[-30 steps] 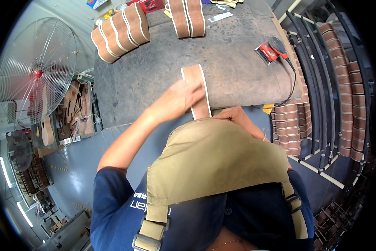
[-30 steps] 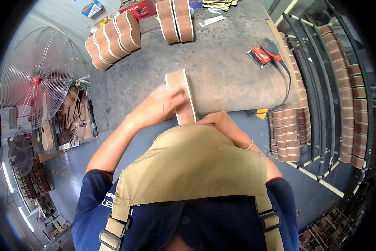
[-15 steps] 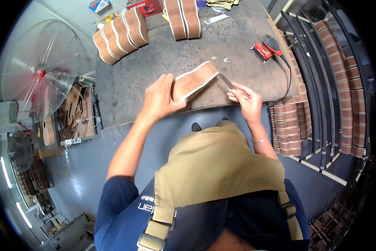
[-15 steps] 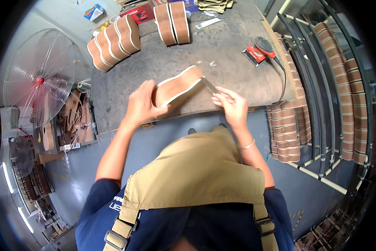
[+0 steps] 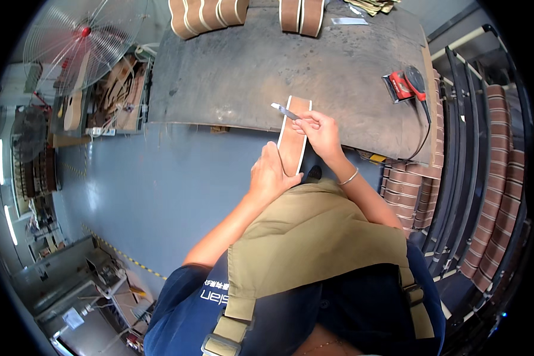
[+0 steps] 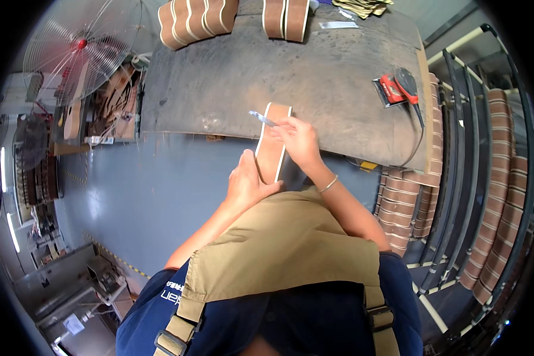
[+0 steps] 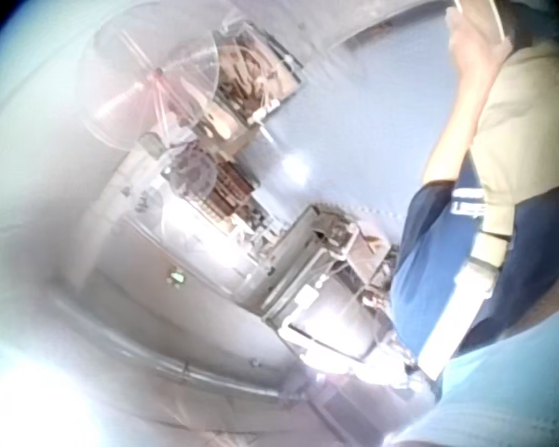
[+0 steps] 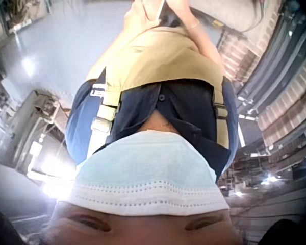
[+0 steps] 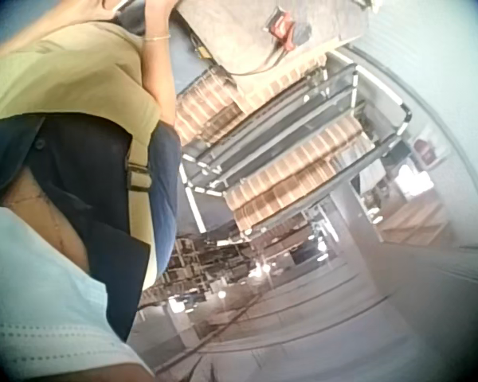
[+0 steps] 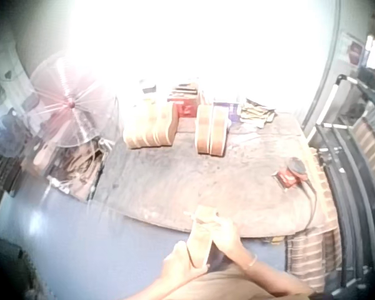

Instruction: The person applies a thin binding strip to the edges of a ukulele body using a small metal tool to press it down and their fingers to align it. They then wipe the surface of a wooden soundboard and place the component on a stack of similar items.

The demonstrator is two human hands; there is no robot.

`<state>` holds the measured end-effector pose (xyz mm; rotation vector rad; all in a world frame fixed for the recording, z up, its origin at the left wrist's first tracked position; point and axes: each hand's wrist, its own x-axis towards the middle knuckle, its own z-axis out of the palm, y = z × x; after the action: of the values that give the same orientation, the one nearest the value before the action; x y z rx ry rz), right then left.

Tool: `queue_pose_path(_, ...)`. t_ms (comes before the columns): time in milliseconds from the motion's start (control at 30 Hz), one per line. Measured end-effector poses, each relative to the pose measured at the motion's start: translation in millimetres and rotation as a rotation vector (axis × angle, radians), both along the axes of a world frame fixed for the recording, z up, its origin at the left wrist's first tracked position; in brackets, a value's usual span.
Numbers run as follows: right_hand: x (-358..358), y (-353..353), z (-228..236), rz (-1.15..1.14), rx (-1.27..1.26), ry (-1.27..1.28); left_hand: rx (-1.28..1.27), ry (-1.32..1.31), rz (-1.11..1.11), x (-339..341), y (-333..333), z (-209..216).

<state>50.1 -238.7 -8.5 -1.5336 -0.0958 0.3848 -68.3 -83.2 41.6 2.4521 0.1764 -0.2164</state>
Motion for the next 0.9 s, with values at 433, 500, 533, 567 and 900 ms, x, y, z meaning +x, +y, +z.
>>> queue_pose_path(433,-20.6,-0.9,-5.3,-0.048,-0.054,-0.082,-0.405,0.377,-0.101,29.7,52.3,-30.1)
queue_pose_path(500,-24.2,3.1,-6.0,-0.075,-0.064,-0.089,-0.665,0.518,-0.014,36.9,66.3,-45.9)
queue_pose_path(533,-23.8,4.4,-5.3,-0.077,-0.09,-0.093,-0.795,0.588,0.032,41.6,71.6,-54.0)
queue_pose_path(567,-23.1,5.1,-2.0,-0.084,-0.116,-0.094,-0.8,0.612,0.035,49.1,74.1,-53.3)
queue_pose_path(900,38.1,-4.1,26.0,-0.316,-0.106,-0.088,-0.475,0.368,-0.2,135.6,87.3,-55.1)
